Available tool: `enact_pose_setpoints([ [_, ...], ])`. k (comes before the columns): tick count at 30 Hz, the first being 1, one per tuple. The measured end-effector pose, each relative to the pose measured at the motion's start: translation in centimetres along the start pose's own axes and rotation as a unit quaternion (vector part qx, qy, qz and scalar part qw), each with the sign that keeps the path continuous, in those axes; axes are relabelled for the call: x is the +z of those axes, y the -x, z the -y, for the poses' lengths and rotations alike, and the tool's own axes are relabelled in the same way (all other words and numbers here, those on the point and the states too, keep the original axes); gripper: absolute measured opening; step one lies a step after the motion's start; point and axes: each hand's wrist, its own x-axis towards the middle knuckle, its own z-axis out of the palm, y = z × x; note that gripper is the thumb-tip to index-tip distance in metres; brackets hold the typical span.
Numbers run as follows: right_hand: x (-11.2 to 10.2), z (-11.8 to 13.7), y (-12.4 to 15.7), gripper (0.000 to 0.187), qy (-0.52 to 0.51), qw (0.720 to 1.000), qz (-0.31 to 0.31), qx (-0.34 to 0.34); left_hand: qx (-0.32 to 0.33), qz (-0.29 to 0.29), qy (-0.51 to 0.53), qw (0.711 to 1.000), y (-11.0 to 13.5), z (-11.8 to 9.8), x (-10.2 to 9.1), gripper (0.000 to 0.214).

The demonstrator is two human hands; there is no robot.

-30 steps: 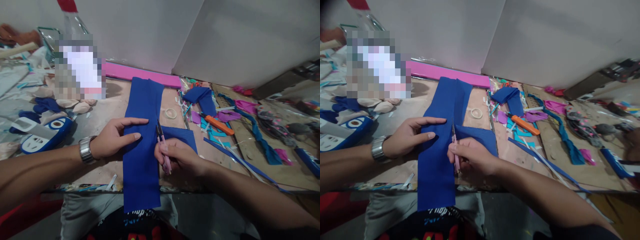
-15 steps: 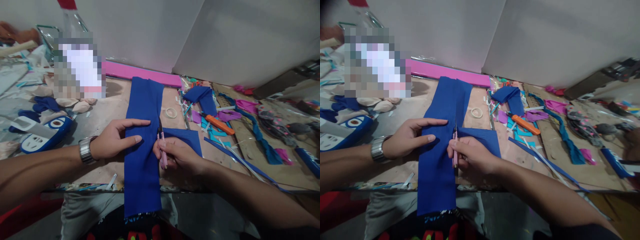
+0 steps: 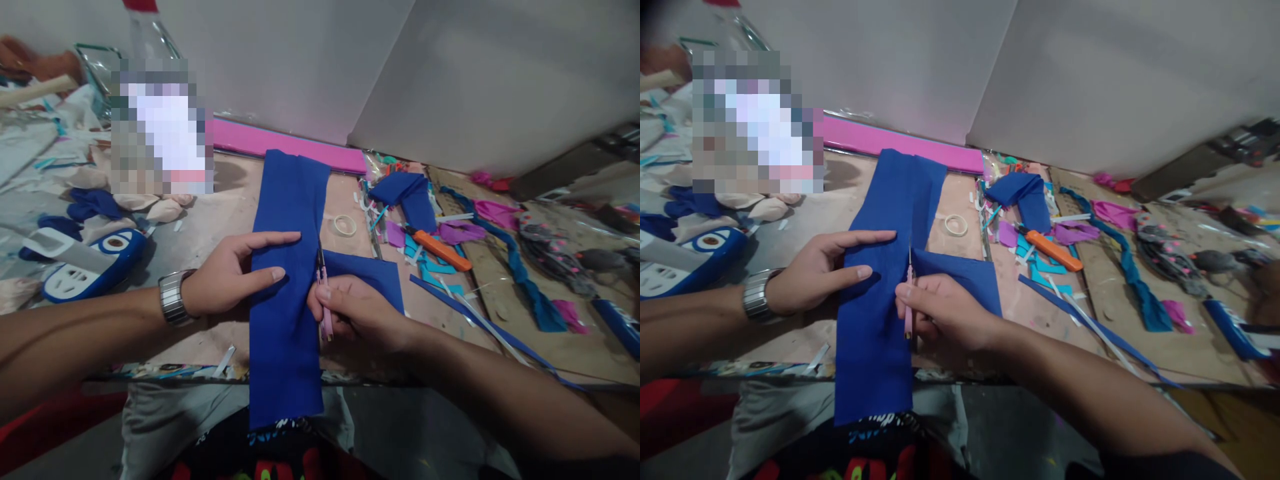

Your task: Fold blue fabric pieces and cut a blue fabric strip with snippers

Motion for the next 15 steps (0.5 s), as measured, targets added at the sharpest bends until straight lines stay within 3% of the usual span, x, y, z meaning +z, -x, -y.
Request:
enact_pose_setpoints([
  [15, 0.05, -0.05, -0.05, 0.049, 0.009, 1.0, 0.025, -0.009, -0.001, 0.009, 0.002, 1.0, 0.1, -0.05, 0.06, 0.054],
])
